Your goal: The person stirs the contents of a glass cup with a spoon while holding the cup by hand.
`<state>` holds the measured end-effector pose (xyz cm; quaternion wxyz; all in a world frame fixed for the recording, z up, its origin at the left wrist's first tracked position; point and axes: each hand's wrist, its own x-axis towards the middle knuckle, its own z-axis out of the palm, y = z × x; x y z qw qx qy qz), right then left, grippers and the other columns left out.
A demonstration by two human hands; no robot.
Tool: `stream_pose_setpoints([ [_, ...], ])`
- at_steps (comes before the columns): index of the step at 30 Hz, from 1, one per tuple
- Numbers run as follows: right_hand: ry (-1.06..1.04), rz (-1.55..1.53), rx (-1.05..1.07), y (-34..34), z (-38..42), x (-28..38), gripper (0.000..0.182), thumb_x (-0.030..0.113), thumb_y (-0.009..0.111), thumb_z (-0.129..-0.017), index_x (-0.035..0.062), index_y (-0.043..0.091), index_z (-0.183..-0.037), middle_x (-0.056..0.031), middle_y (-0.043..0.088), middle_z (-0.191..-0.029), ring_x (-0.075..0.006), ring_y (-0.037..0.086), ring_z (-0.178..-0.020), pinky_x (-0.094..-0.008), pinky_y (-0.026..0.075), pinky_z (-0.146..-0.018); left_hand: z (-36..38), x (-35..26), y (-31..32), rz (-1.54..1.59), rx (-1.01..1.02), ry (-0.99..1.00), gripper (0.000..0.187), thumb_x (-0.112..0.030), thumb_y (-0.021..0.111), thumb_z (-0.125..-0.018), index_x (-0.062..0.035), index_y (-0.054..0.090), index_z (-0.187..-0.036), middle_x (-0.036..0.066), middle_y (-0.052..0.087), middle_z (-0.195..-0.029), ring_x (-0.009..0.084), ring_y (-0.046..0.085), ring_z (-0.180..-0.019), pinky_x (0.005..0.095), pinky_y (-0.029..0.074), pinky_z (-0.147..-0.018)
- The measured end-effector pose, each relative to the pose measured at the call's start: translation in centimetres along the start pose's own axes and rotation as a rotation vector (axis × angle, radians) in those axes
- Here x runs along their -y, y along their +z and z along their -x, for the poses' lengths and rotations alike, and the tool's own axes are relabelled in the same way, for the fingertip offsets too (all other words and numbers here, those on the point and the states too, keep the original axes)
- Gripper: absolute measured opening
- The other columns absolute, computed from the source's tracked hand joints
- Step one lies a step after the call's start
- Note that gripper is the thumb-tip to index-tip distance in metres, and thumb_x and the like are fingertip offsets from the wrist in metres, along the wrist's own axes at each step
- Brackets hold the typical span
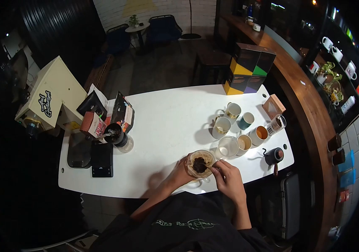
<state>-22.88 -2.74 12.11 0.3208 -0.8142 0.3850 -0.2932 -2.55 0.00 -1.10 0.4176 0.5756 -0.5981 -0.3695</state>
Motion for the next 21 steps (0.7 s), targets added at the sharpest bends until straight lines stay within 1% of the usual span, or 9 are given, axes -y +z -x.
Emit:
stream_pose_setpoints([
  [1, 0.008, -0.032, 0.029, 0.0, 0.0, -0.1, 0.008, 0.010, 0.066, -0.097, 0.0027, 0.068, -0.099, -0.0147, 0.065, -0.085, -0.0370, 0.065, -0.070, -0.0436, 0.050, -0.063, -0.1, 0.0, 0.0, 0.024, 0.000, -0.003, 0.072, -0.035, 0.094, -0.071, -0.0084, 0.063, -0.130, 0.014, 0.068, -0.125, 0.0343, 0.066, -0.118, 0.0459, 0.052, -0.104],
  [5, 0.016, -0.089, -0.041, 0.2, 0.0, -0.4, 0.008, 0.010, 0.066, -0.097, 0.0025, 0.067, -0.099, -0.0149, 0.065, -0.085, -0.0370, 0.065, -0.070, -0.0434, 0.050, -0.063, -0.1, 0.1, 0.2, 0.063, -0.021, 0.029, 0.071, -0.033, 0.094, -0.070, -0.0078, 0.064, -0.129, 0.015, 0.069, -0.123, 0.0343, 0.067, -0.116, 0.0453, 0.053, -0.103],
  [7, 0.005, 0.014, -0.045, 0.1, 0.0, -0.1, 0.010, 0.006, 0.065, -0.099, -0.0047, 0.065, -0.098, -0.0169, 0.066, -0.084, -0.0286, 0.063, -0.063, -0.0357, 0.049, -0.059, -0.1, 0.3, 0.2, 0.051, -0.027, 0.011, 0.071, -0.032, 0.095, -0.070, -0.0077, 0.064, -0.129, 0.015, 0.070, -0.123, 0.0338, 0.067, -0.116, 0.0451, 0.053, -0.102],
  [8, 0.008, 0.013, -0.042, 0.1, 0.2, -0.1, 0.010, 0.006, 0.065, -0.099, -0.0047, 0.065, -0.098, -0.0169, 0.066, -0.084, -0.0286, 0.063, -0.063, -0.0357, 0.049, -0.059, 0.0, 0.0, 0.1, 0.052, -0.026, 0.007, 0.071, -0.032, 0.095, -0.070, -0.0077, 0.064, -0.129, 0.015, 0.070, -0.123, 0.0338, 0.067, -0.116, 0.0451, 0.053, -0.102],
  [11, 0.010, -0.086, 0.001, 0.1, 0.3, -0.2, 0.010, 0.006, 0.065, -0.099, -0.0041, 0.065, -0.097, -0.0171, 0.066, -0.084, -0.0293, 0.063, -0.063, -0.0359, 0.049, -0.059, -0.1, -0.8, -0.1, 0.045, -0.012, -0.007, 0.071, -0.032, 0.095, -0.070, -0.0078, 0.064, -0.129, 0.014, 0.070, -0.123, 0.0331, 0.067, -0.116, 0.0445, 0.053, -0.102],
  [13, 0.024, -0.109, -0.047, 0.3, 0.2, -0.2, 0.010, 0.012, 0.066, -0.098, 0.0023, 0.067, -0.098, -0.0154, 0.068, -0.085, -0.0373, 0.067, -0.071, -0.0429, 0.051, -0.063, -0.1, -0.8, -0.1, 0.021, -0.022, -0.016, 0.070, -0.032, 0.094, -0.071, -0.0078, 0.064, -0.129, 0.014, 0.070, -0.124, 0.0325, 0.067, -0.117, 0.0442, 0.052, -0.103],
  [16, 0.084, 0.024, -0.031, -0.1, -0.2, 0.6, 0.011, 0.013, 0.066, -0.099, 0.0024, 0.067, -0.098, -0.0155, 0.068, -0.086, -0.0375, 0.067, -0.071, -0.0430, 0.051, -0.063, -0.1, -0.4, 0.0, 0.075, -0.011, -0.004, 0.069, -0.032, 0.094, -0.071, -0.0077, 0.065, -0.128, 0.014, 0.070, -0.124, 0.0324, 0.067, -0.117, 0.0440, 0.052, -0.104],
  [19, 0.006, 0.023, -0.017, 0.2, -0.2, -0.1, 0.011, 0.014, 0.065, -0.099, 0.0026, 0.067, -0.098, -0.0153, 0.068, -0.086, -0.0373, 0.067, -0.071, -0.0435, 0.051, -0.063, 0.0, -0.3, 0.0, 0.071, -0.025, -0.004, 0.069, -0.032, 0.094, -0.071, -0.0082, 0.065, -0.129, 0.014, 0.070, -0.124, 0.0325, 0.066, -0.118, 0.0441, 0.052, -0.104],
  [21, 0.007, -0.026, -0.031, 0.4, -0.2, -0.1, 0.012, 0.015, 0.065, -0.099, 0.0026, 0.067, -0.098, -0.0152, 0.068, -0.086, -0.0372, 0.067, -0.071, -0.0438, 0.051, -0.063, -0.1, -0.9, -0.2, 0.018, -0.015, 0.008, 0.069, -0.033, 0.094, -0.072, -0.0086, 0.065, -0.129, 0.014, 0.069, -0.125, 0.0327, 0.066, -0.118, 0.0442, 0.052, -0.104],
])
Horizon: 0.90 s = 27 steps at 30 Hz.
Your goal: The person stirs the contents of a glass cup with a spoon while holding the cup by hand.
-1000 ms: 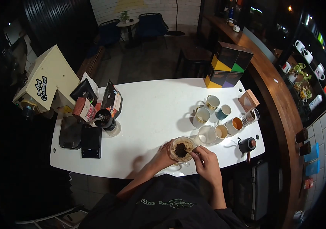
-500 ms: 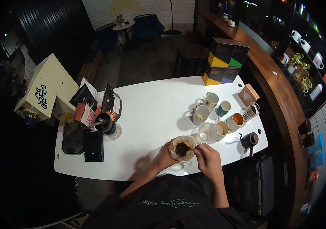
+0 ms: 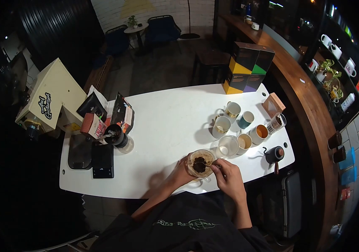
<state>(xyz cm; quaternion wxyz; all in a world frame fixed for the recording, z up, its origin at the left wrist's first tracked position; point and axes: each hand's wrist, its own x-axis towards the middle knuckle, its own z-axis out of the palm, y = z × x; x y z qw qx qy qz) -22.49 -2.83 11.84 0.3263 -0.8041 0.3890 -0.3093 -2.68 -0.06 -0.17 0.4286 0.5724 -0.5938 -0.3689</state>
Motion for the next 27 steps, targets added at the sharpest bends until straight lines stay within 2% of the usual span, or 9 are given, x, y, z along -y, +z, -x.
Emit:
stream_pose_setpoints([
  [8, 0.011, 0.032, 0.072, -0.3, -0.2, 0.5, 0.011, 0.013, 0.066, -0.098, 0.0021, 0.067, -0.100, -0.0155, 0.068, -0.087, -0.0375, 0.067, -0.072, -0.0442, 0.052, -0.065, 0.1, 0.0, 0.0, -0.032, 0.009, 0.009, 0.067, -0.035, 0.092, -0.074, -0.0098, 0.065, -0.130, 0.013, 0.068, -0.127, 0.0326, 0.065, -0.119, 0.0450, 0.051, -0.105],
  [11, 0.014, -0.049, 0.014, 0.1, -0.1, 0.0, 0.011, 0.013, 0.066, -0.098, 0.0021, 0.067, -0.100, -0.0155, 0.068, -0.087, -0.0375, 0.067, -0.071, -0.0445, 0.051, -0.064, 0.1, 0.3, 0.1, -0.020, 0.004, -0.012, 0.069, -0.035, 0.092, -0.073, -0.0096, 0.064, -0.131, 0.013, 0.068, -0.127, 0.0326, 0.065, -0.120, 0.0453, 0.051, -0.105],
  [14, 0.012, 0.038, -0.021, 0.2, -0.1, 0.0, 0.011, 0.013, 0.066, -0.098, 0.0020, 0.067, -0.100, -0.0156, 0.068, -0.087, -0.0376, 0.067, -0.072, -0.0444, 0.051, -0.064, 0.1, 0.7, 0.1, 0.005, 0.019, 0.015, 0.071, -0.036, 0.093, -0.073, -0.0095, 0.064, -0.131, 0.014, 0.068, -0.127, 0.0334, 0.065, -0.119, 0.0455, 0.051, -0.105],
  [20, 0.028, -0.078, 0.020, -0.1, -0.1, -0.2, 0.011, 0.013, 0.066, -0.098, 0.0015, 0.068, -0.100, -0.0157, 0.068, -0.087, -0.0378, 0.067, -0.073, -0.0442, 0.051, -0.065, -0.1, 0.9, 0.2, -0.021, 0.003, 0.018, 0.072, -0.035, 0.093, -0.072, -0.0092, 0.063, -0.132, 0.014, 0.068, -0.126, 0.0341, 0.066, -0.118, 0.0463, 0.051, -0.105],
  [22, 0.019, -0.006, -0.025, 0.0, -0.1, -0.2, 0.010, 0.006, 0.065, -0.098, -0.0036, 0.066, -0.099, -0.0182, 0.067, -0.084, -0.0295, 0.063, -0.065, -0.0368, 0.048, -0.061, -0.1, 1.0, 0.3, 0.007, 0.010, 0.020, 0.071, -0.033, 0.094, -0.071, -0.0089, 0.063, -0.131, 0.014, 0.068, -0.125, 0.0334, 0.066, -0.118, 0.0458, 0.052, -0.104],
  [23, 0.020, -0.007, -0.024, -0.1, -0.1, -0.2, 0.010, 0.006, 0.065, -0.098, -0.0036, 0.066, -0.099, -0.0182, 0.067, -0.084, -0.0295, 0.063, -0.065, -0.0368, 0.048, -0.061, 0.0, 0.9, 0.3, 0.008, 0.010, 0.018, 0.071, -0.033, 0.094, -0.071, -0.0089, 0.063, -0.131, 0.014, 0.068, -0.125, 0.0334, 0.066, -0.118, 0.0458, 0.052, -0.104],
  [25, 0.026, -0.064, 0.018, -0.4, 0.0, -0.1, 0.011, 0.011, 0.065, -0.099, 0.0001, 0.067, -0.100, -0.0173, 0.068, -0.087, -0.0385, 0.067, -0.072, -0.0438, 0.051, -0.065, 0.1, 0.8, 0.3, 0.100, 0.004, -0.010, 0.071, -0.032, 0.094, -0.071, -0.0082, 0.063, -0.130, 0.014, 0.069, -0.125, 0.0327, 0.066, -0.118, 0.0448, 0.052, -0.104],
  [27, 0.031, -0.064, 0.004, -0.3, 0.1, -0.3, 0.011, 0.011, 0.065, -0.099, 0.0001, 0.067, -0.100, -0.0175, 0.068, -0.087, -0.0387, 0.066, -0.073, -0.0438, 0.051, -0.065, 0.1, 1.0, 0.3, 0.097, 0.006, -0.008, 0.071, -0.031, 0.095, -0.071, -0.0078, 0.063, -0.130, 0.014, 0.068, -0.125, 0.0326, 0.066, -0.118, 0.0444, 0.052, -0.104],
])
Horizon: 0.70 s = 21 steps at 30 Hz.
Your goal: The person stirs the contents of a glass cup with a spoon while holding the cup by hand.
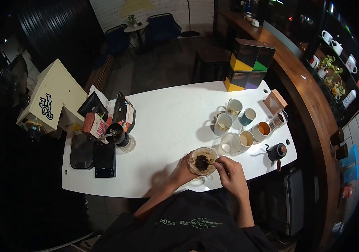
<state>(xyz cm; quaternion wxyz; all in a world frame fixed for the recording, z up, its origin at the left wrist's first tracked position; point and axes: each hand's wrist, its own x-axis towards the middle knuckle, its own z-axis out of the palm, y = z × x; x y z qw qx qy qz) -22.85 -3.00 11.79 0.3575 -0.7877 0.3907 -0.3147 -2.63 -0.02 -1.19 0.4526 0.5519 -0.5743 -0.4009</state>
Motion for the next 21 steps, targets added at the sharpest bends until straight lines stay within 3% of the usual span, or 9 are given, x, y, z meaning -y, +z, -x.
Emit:
stream_pose_setpoints([
  [11, 0.063, -0.046, 0.003, 0.2, -0.2, -0.1, 0.010, 0.010, 0.065, -0.099, 0.0003, 0.066, -0.098, -0.0170, 0.067, -0.086, -0.0384, 0.066, -0.073, -0.0434, 0.050, -0.065, -0.2, 0.5, 0.1, -0.037, 0.010, 0.021, 0.069, -0.029, 0.094, -0.070, -0.0076, 0.064, -0.129, 0.014, 0.068, -0.124, 0.0329, 0.066, -0.117, 0.0443, 0.052, -0.103],
  [21, -0.011, 0.017, -0.047, 0.6, -0.1, -0.3, 0.009, 0.009, 0.065, -0.099, 0.0007, 0.067, -0.099, -0.0156, 0.067, -0.085, -0.0372, 0.065, -0.069, -0.0430, 0.050, -0.062, -0.1, 1.2, 0.3, 0.037, 0.010, 0.019, 0.074, -0.029, 0.095, -0.069, -0.0066, 0.062, -0.130, 0.014, 0.068, -0.125, 0.0332, 0.066, -0.118, 0.0444, 0.052, -0.103],
])
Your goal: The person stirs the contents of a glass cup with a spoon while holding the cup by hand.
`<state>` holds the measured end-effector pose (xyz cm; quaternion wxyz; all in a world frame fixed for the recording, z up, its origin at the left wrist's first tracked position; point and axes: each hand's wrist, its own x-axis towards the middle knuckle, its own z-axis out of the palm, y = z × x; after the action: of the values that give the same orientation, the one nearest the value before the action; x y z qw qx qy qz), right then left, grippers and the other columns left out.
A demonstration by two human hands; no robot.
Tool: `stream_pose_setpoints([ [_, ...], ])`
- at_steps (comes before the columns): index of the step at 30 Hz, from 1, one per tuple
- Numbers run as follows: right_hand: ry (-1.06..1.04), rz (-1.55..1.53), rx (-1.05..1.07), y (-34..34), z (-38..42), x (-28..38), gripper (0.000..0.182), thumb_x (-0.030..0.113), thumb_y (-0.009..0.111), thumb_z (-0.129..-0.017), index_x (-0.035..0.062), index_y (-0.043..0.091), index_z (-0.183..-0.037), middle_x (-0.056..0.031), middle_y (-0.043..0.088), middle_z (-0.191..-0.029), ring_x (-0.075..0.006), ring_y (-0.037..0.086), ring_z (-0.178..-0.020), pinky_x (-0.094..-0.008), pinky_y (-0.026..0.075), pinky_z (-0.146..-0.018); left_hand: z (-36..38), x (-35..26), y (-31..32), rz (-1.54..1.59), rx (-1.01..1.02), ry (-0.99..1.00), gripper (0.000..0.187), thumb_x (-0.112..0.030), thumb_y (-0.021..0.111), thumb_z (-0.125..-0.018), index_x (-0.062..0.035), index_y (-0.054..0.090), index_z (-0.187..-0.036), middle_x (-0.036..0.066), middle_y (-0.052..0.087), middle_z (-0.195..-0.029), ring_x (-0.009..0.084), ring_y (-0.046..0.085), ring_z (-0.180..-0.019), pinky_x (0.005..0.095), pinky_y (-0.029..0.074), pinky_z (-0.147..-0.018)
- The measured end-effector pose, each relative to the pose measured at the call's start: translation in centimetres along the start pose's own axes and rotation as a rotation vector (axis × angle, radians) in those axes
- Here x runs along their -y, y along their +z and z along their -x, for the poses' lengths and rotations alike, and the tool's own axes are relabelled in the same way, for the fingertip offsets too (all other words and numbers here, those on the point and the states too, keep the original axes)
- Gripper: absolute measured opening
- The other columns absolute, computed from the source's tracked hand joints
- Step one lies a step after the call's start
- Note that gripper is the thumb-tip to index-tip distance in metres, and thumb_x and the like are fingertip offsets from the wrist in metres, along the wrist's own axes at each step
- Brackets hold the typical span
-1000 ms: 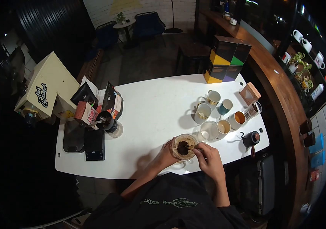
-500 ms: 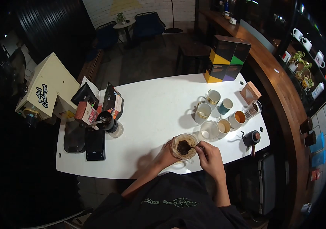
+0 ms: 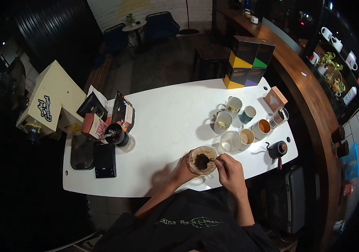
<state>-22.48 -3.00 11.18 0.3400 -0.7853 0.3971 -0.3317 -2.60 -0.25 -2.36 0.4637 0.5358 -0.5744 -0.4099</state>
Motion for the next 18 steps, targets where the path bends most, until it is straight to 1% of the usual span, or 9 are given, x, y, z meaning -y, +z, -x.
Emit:
stream_pose_setpoints([
  [2, -0.010, 0.035, -0.029, -0.01, 0.02, 0.05, 0.009, 0.009, 0.064, -0.099, 0.0005, 0.067, -0.100, -0.0156, 0.066, -0.085, -0.0372, 0.065, -0.069, -0.0426, 0.050, -0.062, 0.04, 0.14, -0.06, -0.005, -0.013, -0.002, 0.074, -0.029, 0.095, -0.068, -0.0067, 0.061, -0.131, 0.014, 0.068, -0.126, 0.0334, 0.065, -0.119, 0.0446, 0.052, -0.104],
  [5, -0.007, 0.013, 0.024, -0.22, -0.02, 0.23, 0.009, 0.009, 0.065, -0.099, 0.0005, 0.067, -0.100, -0.0155, 0.066, -0.084, -0.0372, 0.064, -0.067, -0.0421, 0.050, -0.061, 0.06, -0.13, -0.15, -0.043, -0.004, -0.015, 0.075, -0.030, 0.095, -0.069, -0.0070, 0.061, -0.131, 0.014, 0.067, -0.127, 0.0342, 0.065, -0.119, 0.0451, 0.051, -0.105],
  [8, 0.005, -0.077, 0.034, -0.23, -0.05, 0.14, 0.009, 0.009, 0.065, -0.099, 0.0006, 0.067, -0.100, -0.0155, 0.065, -0.084, -0.0367, 0.063, -0.066, -0.0421, 0.049, -0.061, 0.07, -0.28, -0.15, -0.046, 0.002, -0.033, 0.076, -0.030, 0.095, -0.068, -0.0071, 0.060, -0.132, 0.015, 0.067, -0.128, 0.0347, 0.064, -0.120, 0.0455, 0.051, -0.105],
  [10, 0.025, 0.052, -0.004, -0.09, -0.08, 0.17, 0.009, 0.009, 0.065, -0.099, 0.0007, 0.066, -0.099, -0.0156, 0.064, -0.083, -0.0365, 0.063, -0.066, -0.0420, 0.048, -0.060, 0.06, 0.13, -0.08, -0.060, -0.006, -0.035, 0.079, -0.030, 0.096, -0.068, -0.0074, 0.059, -0.133, 0.015, 0.067, -0.127, 0.0348, 0.064, -0.120, 0.0459, 0.051, -0.105],
  [13, 0.016, -0.012, 0.031, -0.11, -0.05, 0.20, 0.009, 0.009, 0.065, -0.099, 0.0010, 0.066, -0.098, -0.0154, 0.063, -0.082, -0.0362, 0.063, -0.065, -0.0424, 0.048, -0.060, -0.02, -0.01, -0.23, -0.086, 0.009, -0.022, 0.080, -0.030, 0.096, -0.067, -0.0076, 0.058, -0.134, 0.015, 0.068, -0.127, 0.0353, 0.064, -0.120, 0.0467, 0.051, -0.105],
  [16, 0.010, -0.057, 0.018, -0.06, -0.09, -0.20, 0.009, 0.010, 0.065, -0.099, 0.0008, 0.066, -0.098, -0.0158, 0.063, -0.081, -0.0363, 0.063, -0.066, -0.0423, 0.048, -0.060, 0.03, -0.02, -0.21, -0.079, 0.004, -0.028, 0.081, -0.030, 0.096, -0.067, -0.0079, 0.058, -0.134, 0.015, 0.068, -0.128, 0.0357, 0.064, -0.120, 0.0474, 0.051, -0.105],
  [18, 0.021, -0.019, 0.006, 0.04, -0.12, -0.06, 0.009, 0.010, 0.065, -0.099, 0.0005, 0.066, -0.098, -0.0162, 0.063, -0.082, -0.0363, 0.063, -0.066, -0.0421, 0.048, -0.060, -0.07, 0.32, -0.17, -0.085, 0.005, -0.022, 0.080, -0.030, 0.096, -0.067, -0.0079, 0.058, -0.134, 0.015, 0.067, -0.128, 0.0358, 0.064, -0.120, 0.0475, 0.051, -0.105],
])
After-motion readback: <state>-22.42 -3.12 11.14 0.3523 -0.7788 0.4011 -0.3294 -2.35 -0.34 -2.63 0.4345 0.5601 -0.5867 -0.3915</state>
